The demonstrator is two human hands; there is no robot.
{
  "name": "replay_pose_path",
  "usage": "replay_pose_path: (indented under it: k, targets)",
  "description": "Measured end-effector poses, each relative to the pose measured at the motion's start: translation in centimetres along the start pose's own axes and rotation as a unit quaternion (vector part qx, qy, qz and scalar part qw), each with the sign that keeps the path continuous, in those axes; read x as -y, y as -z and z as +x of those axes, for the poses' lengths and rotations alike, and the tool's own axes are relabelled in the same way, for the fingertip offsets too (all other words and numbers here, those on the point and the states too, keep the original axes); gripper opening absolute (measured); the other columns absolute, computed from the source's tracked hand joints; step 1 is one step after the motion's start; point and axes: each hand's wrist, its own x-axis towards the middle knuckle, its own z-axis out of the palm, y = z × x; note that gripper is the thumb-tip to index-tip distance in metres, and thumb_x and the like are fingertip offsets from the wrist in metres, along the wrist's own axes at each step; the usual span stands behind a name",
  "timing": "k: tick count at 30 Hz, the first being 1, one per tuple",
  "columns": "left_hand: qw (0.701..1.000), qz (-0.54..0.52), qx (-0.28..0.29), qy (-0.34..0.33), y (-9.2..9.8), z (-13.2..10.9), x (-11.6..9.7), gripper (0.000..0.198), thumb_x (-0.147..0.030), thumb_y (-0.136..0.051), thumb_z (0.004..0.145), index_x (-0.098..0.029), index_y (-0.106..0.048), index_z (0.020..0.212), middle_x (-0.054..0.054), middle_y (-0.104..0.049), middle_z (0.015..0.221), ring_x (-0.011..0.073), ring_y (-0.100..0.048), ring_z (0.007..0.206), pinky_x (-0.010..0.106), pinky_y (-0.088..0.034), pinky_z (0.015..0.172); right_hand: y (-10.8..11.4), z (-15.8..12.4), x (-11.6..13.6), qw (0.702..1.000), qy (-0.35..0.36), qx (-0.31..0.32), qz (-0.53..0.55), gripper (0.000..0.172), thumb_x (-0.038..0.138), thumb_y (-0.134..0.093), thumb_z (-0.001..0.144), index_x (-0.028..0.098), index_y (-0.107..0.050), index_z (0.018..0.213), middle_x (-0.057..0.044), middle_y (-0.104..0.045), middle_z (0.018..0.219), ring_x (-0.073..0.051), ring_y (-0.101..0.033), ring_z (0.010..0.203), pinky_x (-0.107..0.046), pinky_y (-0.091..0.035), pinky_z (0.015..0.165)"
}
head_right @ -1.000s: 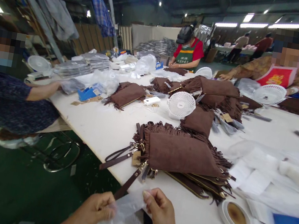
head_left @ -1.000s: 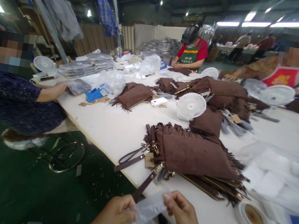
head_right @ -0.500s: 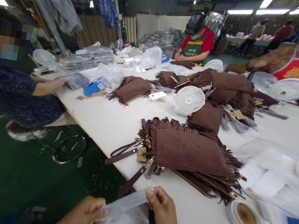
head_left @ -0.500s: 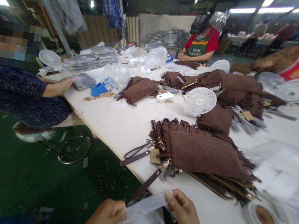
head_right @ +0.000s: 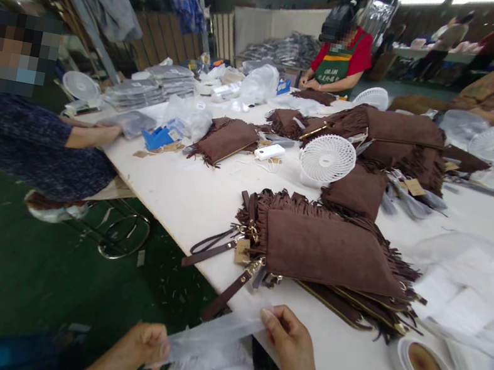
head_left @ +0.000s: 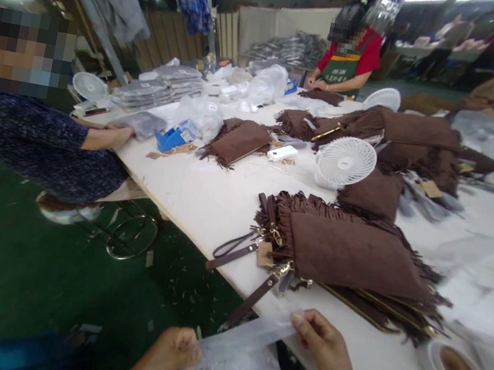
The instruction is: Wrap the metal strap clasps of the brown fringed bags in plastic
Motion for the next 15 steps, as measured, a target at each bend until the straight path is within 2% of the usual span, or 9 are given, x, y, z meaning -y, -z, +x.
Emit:
replay_pose_path:
  k: [2, 4, 7, 9, 11, 13, 15]
  targets:
    - [0.996, 0.079, -0.025, -0.022, -0.2, -0.6, -0.6, 0.060, -0.075, -0.055, 0.067, -0.016, -0.055, 0.062, 0.000, -0.057, 0.048, 0.0126, -0.045, 0.046, 0.027, -0.026, 0.052, -0.4, 0.0, -0.1, 1.000, -0.002, -0.004, -0.014, 0.041, 0.059, -0.060, 0.076, 0.020, -0.053, 0.063, 0.006, -0.041, 0.052, -0.012, -0.036, 0.053, -0.025, -0.027, 0.051]
    - [0.987, 0.148, -0.048, -0.044, -0.3, -1.3, -0.8, 0.060, -0.072, -0.042, 0.078, -0.016, -0.055, 0.060, 0.000, -0.056, 0.049, 0.0135, -0.046, 0.049, 0.028, -0.027, 0.054, -1.0, 0.0, -0.1, 0.999, 0.009, -0.004, -0.036, 0.044, 0.061, -0.055, 0.078, 0.021, -0.047, 0.061, 0.006, -0.038, 0.052, -0.012, -0.034, 0.053, -0.025, -0.026, 0.051]
    - [0.981, 0.183, -0.037, -0.054, 0.1, -1.8, 0.2, 0.062, -0.071, -0.036, 0.081, -0.017, -0.056, 0.058, 0.000, -0.056, 0.052, 0.0138, -0.048, 0.053, 0.028, -0.029, 0.057, -1.9, -0.2, 0.0, 0.994, 0.032, -0.011, -0.103, 0.045, 0.060, -0.051, 0.082, 0.021, -0.043, 0.059, 0.006, -0.038, 0.054, -0.012, -0.036, 0.055, -0.025, -0.027, 0.053]
    - [0.990, 0.135, 0.004, -0.039, 0.7, -1.6, 2.1, 0.064, -0.076, -0.040, 0.076, -0.016, -0.057, 0.060, 0.001, -0.058, 0.054, 0.0134, -0.048, 0.052, 0.028, -0.030, 0.057, -2.7, -0.4, 0.2, 0.988, 0.049, -0.016, -0.148, 0.044, 0.057, -0.051, 0.083, 0.021, -0.043, 0.059, 0.005, -0.039, 0.055, -0.013, -0.038, 0.057, -0.025, -0.028, 0.054]
    - [0.998, 0.059, 0.035, -0.001, 1.4, -1.0, 4.6, 0.065, -0.082, -0.051, 0.063, -0.017, -0.054, 0.061, 0.002, -0.060, 0.056, 0.0141, -0.049, 0.053, 0.028, -0.031, 0.056, -3.5, -0.6, 0.4, 0.983, 0.067, -0.005, -0.169, 0.040, 0.053, -0.051, 0.084, 0.021, -0.046, 0.061, 0.005, -0.043, 0.056, -0.014, -0.042, 0.058, -0.025, -0.029, 0.055]
    - [0.998, 0.020, 0.038, 0.040, 2.2, -0.4, 7.2, 0.066, -0.082, -0.064, 0.047, -0.018, -0.049, 0.059, 0.003, -0.061, 0.057, 0.0162, -0.053, 0.055, 0.029, -0.032, 0.055, -4.4, -0.9, 0.6, 0.983, 0.080, 0.018, -0.167, 0.033, 0.047, -0.050, 0.086, 0.022, -0.049, 0.066, 0.004, -0.046, 0.058, -0.015, -0.044, 0.059, -0.025, -0.031, 0.056]
    - [0.997, 0.026, 0.038, 0.065, 3.0, -0.2, 9.1, 0.069, -0.079, -0.072, 0.035, -0.019, -0.044, 0.055, 0.003, -0.059, 0.055, 0.0171, -0.053, 0.055, 0.029, -0.031, 0.054, -5.2, -1.2, 0.7, 0.982, 0.085, 0.039, -0.165, 0.027, 0.043, -0.050, 0.086, 0.022, -0.053, 0.070, 0.004, -0.049, 0.061, -0.015, -0.047, 0.061, -0.026, -0.032, 0.057]
